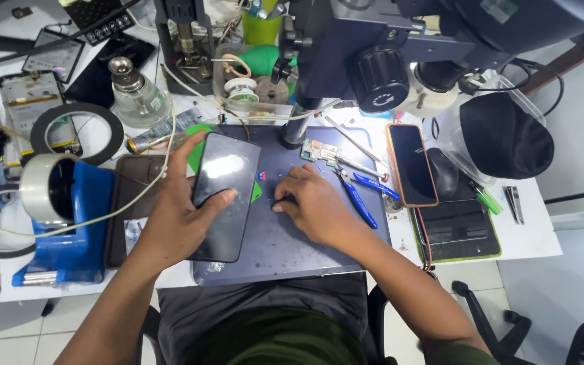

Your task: Disassembling a smartphone, checking internal parts, and reassembling it.

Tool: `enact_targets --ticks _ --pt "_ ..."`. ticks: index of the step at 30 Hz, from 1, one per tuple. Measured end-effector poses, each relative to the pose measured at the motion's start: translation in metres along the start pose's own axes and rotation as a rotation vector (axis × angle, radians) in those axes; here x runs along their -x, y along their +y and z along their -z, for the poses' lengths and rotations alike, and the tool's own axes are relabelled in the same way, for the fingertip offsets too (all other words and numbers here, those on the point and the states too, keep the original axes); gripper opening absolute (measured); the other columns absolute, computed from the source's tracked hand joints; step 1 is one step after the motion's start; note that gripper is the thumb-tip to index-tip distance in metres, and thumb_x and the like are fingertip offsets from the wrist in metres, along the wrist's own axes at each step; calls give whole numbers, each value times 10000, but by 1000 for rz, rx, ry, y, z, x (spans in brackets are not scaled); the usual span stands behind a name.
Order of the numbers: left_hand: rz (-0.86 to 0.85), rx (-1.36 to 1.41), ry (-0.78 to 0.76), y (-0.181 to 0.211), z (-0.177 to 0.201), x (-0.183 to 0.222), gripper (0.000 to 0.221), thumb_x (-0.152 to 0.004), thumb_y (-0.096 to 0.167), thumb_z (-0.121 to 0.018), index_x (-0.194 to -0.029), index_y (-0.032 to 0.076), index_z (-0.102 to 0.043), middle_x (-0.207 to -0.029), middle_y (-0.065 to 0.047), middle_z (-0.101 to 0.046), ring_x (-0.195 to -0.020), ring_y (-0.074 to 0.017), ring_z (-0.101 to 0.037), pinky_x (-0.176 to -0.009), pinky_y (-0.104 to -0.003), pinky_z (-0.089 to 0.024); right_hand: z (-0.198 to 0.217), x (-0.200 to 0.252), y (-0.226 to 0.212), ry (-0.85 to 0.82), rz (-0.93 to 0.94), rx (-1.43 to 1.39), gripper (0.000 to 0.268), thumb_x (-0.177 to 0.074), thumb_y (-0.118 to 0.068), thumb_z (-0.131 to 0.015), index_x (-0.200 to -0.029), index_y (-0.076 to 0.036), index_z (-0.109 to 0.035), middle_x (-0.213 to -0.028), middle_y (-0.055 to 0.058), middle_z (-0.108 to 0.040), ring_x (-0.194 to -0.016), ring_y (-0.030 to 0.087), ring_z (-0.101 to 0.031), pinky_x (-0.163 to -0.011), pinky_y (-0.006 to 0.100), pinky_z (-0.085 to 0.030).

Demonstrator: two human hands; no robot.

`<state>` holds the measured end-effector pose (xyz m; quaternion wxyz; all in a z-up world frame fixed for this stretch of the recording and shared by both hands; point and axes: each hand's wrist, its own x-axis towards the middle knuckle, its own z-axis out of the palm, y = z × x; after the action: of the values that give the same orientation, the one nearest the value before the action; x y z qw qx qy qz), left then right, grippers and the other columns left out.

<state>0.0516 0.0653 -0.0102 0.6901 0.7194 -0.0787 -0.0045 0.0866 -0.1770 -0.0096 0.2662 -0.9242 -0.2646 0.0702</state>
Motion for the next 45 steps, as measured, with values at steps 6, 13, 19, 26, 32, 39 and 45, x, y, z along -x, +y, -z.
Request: enact_targets --ticks 6,13,19,26,32,39,45 --pt "22 -57 52 -5 -12 7 340 -869 145 -755 -1156 14 -629 -750 -177 -732 -720 -186 -671 -635 -379 -592 9 11 -1 73 -56 -280 119 -826 -80 -799 -927 -65 -738 -774 117 -752 -755 303 -733 -686 380 -582" --pt "29 -144 60 1 -27 4 171 -837 171 -797 -981 81 -770 -691 -138 -754 -711 -133 -634 -643 -344 -560 26 3 -36 205 116 -464 41 -846 -55 -788 -876 -80 -799 -746 106 -743 -631 211 -715 -614 338 -578" --pt "15 -192 204 0 -15 4 64 -841 164 -818 -874 112 -838 -570 -56 -669 -662 -81 -549 -601 -247 -473 11 -25 4 452 71 -584 75 -946 -105 -719 -961 -111 -793 -762 80 -735 -655 166 -663 -654 295 -557" --pt "-20 -194 387 -2 -17 3 183 -888 225 -835 -916 45 -835 -637 -166 -707 -694 -137 -622 -668 -319 -530 -14 -40 6 165 23 25 180 -819 -106 -800 -998 -82 -810 -944 167 -690 -940 394 -686 -812 465 -592" --pt "-43 -151 421 -5 -24 2 158 -899 227 -823 -884 70 -836 -708 -134 -751 -781 -125 -655 -692 -316 -529 -1 -43 3 59 -62 -94 88 -817 -10 -764 -903 -32 -758 -815 147 -712 -815 341 -725 -728 415 -588" --pt "81 -113 479 19 -41 16 137 -846 188 -827 -873 53 -837 -754 -155 -781 -836 -148 -656 -729 -344 -530 19 -40 4 232 4 -885 130 -827 -24 -824 -920 25 -748 -762 195 -763 -547 192 -697 -581 317 -594" --pt "88 -80 375 -5 -59 6 153 -860 201 -836 -881 49 -836 -748 -144 -789 -831 -106 -648 -717 -313 -544 10 -28 12 134 16 -1097 153 -784 38 -832 -881 104 -732 -797 258 -747 -625 242 -739 -547 354 -646"
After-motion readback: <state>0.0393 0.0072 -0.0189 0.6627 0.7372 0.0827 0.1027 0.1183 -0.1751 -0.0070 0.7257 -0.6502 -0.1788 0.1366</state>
